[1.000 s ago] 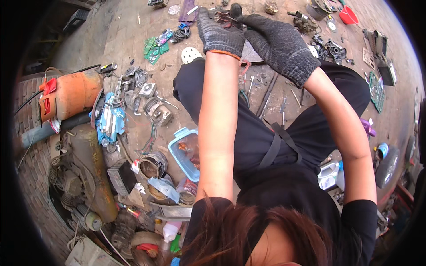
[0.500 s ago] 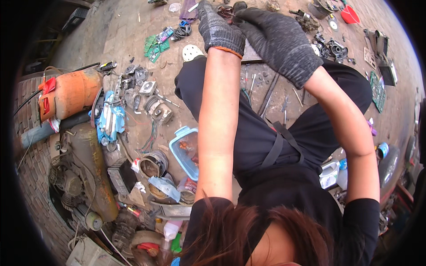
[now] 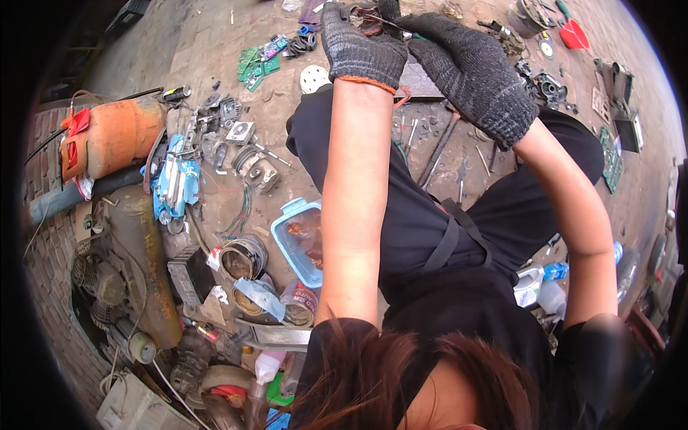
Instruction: The person sits on the floor and uses pliers and a screwdriver to manipulate a small cylindrical mechanical part. They repeatedly pry and adjust internal components of the part while surrounded by scattered tools and parts.
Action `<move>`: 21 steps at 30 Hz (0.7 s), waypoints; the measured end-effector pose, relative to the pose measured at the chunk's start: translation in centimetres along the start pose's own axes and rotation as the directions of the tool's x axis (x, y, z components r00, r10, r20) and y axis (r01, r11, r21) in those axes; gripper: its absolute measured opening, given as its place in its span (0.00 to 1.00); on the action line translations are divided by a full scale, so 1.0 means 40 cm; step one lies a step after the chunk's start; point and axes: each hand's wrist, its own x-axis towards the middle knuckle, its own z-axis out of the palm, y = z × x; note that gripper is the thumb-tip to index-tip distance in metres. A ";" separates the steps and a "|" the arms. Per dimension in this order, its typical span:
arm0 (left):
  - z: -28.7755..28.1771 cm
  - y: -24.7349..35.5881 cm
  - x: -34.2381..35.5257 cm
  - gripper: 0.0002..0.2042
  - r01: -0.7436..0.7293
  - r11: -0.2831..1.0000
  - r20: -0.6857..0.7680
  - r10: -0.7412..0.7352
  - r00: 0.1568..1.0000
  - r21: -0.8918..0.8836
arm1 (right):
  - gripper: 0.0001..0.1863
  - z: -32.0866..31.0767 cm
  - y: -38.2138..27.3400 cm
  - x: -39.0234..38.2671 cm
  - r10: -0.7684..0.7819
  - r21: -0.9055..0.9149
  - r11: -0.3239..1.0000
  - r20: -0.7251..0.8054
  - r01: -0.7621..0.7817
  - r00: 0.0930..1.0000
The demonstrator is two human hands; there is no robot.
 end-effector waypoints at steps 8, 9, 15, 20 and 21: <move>0.031 -0.032 -0.004 0.10 -0.088 0.996 -0.103 0.090 0.991 0.019 | 0.17 -0.012 0.005 -0.015 -0.005 -0.180 0.984 -0.022 0.001 1.000; 0.047 -0.031 -0.016 0.11 -0.105 0.994 -0.113 0.108 0.988 0.033 | 0.16 -0.015 -0.001 -0.017 0.024 -0.207 0.978 -0.009 -0.026 1.000; -0.015 -0.023 0.032 0.13 -0.185 0.980 -0.029 0.187 0.982 0.070 | 0.15 -0.039 -0.015 -0.030 -0.001 -0.172 0.985 -0.021 -0.003 1.000; -0.010 -0.022 0.040 0.12 -0.186 0.978 -0.029 0.189 0.982 0.093 | 0.15 -0.028 0.000 -0.025 0.004 -0.129 0.992 -0.006 -0.004 1.000; -0.011 -0.020 0.040 0.12 -0.185 0.977 -0.031 0.189 0.982 0.108 | 0.15 -0.025 0.005 -0.024 -0.010 -0.122 0.993 -0.017 0.007 1.000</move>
